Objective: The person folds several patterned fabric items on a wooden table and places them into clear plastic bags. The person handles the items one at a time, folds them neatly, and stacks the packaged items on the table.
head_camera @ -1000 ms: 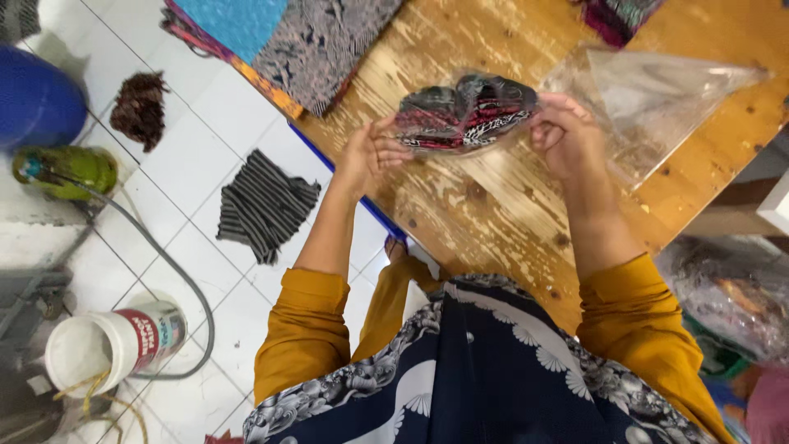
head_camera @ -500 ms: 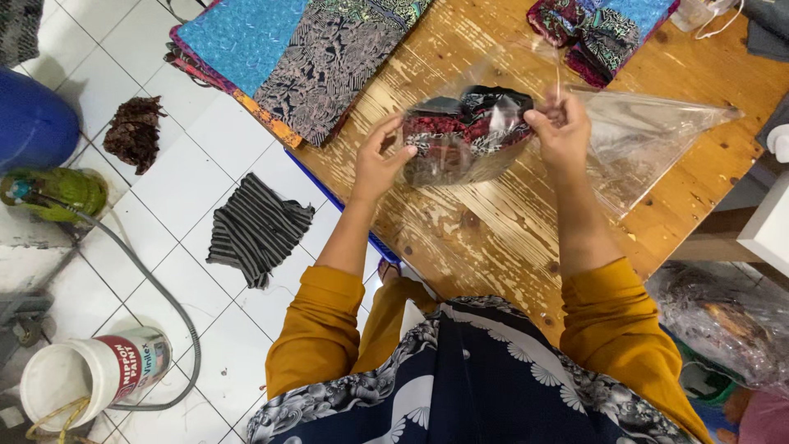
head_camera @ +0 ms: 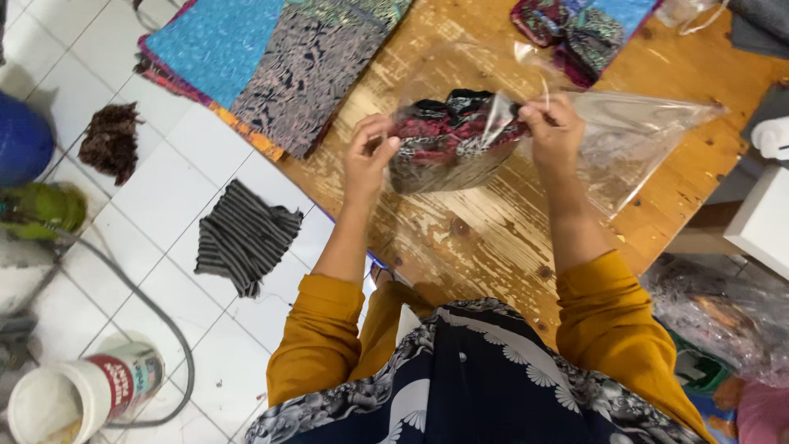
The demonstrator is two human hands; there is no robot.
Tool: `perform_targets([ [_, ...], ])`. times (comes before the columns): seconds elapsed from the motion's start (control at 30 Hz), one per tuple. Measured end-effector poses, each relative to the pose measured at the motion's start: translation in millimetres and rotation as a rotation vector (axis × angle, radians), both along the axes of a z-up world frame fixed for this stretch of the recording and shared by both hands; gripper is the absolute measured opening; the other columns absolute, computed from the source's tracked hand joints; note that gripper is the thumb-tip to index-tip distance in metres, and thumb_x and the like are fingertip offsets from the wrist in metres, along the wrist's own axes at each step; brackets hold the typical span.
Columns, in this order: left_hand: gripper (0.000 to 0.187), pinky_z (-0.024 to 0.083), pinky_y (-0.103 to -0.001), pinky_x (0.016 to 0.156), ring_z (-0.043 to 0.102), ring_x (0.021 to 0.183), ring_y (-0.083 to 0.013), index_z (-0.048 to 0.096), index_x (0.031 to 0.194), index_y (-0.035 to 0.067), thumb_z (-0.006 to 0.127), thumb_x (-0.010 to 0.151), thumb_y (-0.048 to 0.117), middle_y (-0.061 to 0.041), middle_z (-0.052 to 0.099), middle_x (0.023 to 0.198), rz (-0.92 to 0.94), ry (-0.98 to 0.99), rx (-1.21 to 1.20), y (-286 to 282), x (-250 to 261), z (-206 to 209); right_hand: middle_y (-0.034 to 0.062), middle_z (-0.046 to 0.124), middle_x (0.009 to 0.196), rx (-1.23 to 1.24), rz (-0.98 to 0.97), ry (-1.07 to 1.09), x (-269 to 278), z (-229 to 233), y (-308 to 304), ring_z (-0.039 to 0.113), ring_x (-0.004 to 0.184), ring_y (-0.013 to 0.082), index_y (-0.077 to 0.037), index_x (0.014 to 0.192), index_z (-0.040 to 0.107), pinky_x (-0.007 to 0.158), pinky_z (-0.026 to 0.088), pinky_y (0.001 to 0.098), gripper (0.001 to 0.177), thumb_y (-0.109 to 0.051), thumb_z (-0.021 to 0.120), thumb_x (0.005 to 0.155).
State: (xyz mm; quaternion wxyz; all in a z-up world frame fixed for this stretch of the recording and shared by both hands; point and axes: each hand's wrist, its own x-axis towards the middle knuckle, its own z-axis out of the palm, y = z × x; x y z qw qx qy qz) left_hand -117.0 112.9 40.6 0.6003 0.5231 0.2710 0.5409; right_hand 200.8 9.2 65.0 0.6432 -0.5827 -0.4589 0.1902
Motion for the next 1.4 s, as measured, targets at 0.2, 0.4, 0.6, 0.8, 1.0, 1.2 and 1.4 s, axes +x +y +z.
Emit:
perform_targets([
  [0.2,0.016,0.051,-0.039,0.109,0.066,0.12,-0.0256,0.064,0.093,0.001,0.079,0.089,-0.003,-0.014,0.073,0.116,0.097,-0.003,0.055,2.3,6.2,20.9,0.0089,0.068,0.099,0.144,-0.069,-0.235,-4.5,22.7,-14.3,0.065,0.09,0.016,0.005,0.101,0.074,0.078,0.052,0.029,0.002,0.003,0.074,0.1],
  [0.4,0.018,0.053,-0.036,0.103,0.069,0.124,-0.0275,0.06,0.088,0.004,0.077,0.094,0.002,-0.013,0.076,0.113,0.073,0.105,0.159,-26.8,4.1,95.5,0.0139,0.069,0.093,-0.017,-0.386,-1.083,1.2,63.2,-61.1,0.065,0.086,0.0269,0.001,0.102,0.078,0.071,0.048,0.0386,0.006,-0.004,0.077,0.106],
  [0.6,0.02,0.055,-0.033,0.088,0.069,0.093,-0.0202,0.062,0.091,-0.001,0.081,0.093,0.005,-0.01,0.073,0.095,0.248,0.269,0.412,-42.6,-2.8,110.7,0.0129,0.065,0.086,0.069,-0.238,-0.441,-19.3,102.6,-83.3,0.062,0.076,0.0211,0.001,0.096,0.07,0.068,0.048,0.0336,0.009,-0.002,0.071,0.104],
  [0.8,0.025,0.054,-0.028,0.075,0.061,0.079,-0.0106,0.063,0.085,0.002,0.086,0.089,0.013,-0.003,0.066,0.085,0.312,0.324,0.174,-49.3,-22.7,85.8,0.0156,0.058,0.083,-0.159,-0.272,-0.506,-39.2,110.2,-125.0,0.056,0.069,0.0199,0.005,0.091,0.064,0.066,0.043,0.0302,0.023,-0.005,0.073,0.109],
  [1.0,0.022,0.053,-0.028,0.072,0.064,0.075,-0.012,0.067,0.084,0.002,0.085,0.086,0.015,-0.004,0.071,0.081,0.252,0.572,0.218,-33.5,-3.8,110.5,0.0049,0.073,0.092,-0.07,-0.147,-0.023,-44.6,69.6,-150.6,0.066,0.082,0.0115,0.001,0.097,0.073,0.075,0.055,0.0261,0.015,-0.01,0.067,0.104],
  [1.2,0.011,0.057,-0.034,0.066,0.073,0.075,-0.0157,0.064,0.084,0.006,0.075,0.086,0.007,-0.005,0.071,0.079,-0.172,0.786,0.334,-4.9,86.2,100.0,0.0078,0.073,0.098,-0.305,0.0,0.725,-107.8,-21.0,-222.9,0.067,0.089,0.0186,0.0,0.091,0.07,0.083,0.057,0.0366,0.008,-0.007,0.067,0.095],
  [1.4,0.019,0.053,-0.05,0.09,0.067,0.086,-0.0272,0.069,0.098,0.004,0.064,0.104,0.022,-0.014,0.069,0.091,-0.748,1.141,0.124,-79.1,237.8,-13.4,0.0171,0.068,0.111,-0.513,0.079,1.67,-171.1,-132.0,-252.5,0.068,0.108,0.0316,-0.003,0.109,0.06,0.101,0.06,0.0507,0.011,-0.013,0.057,0.107],
])
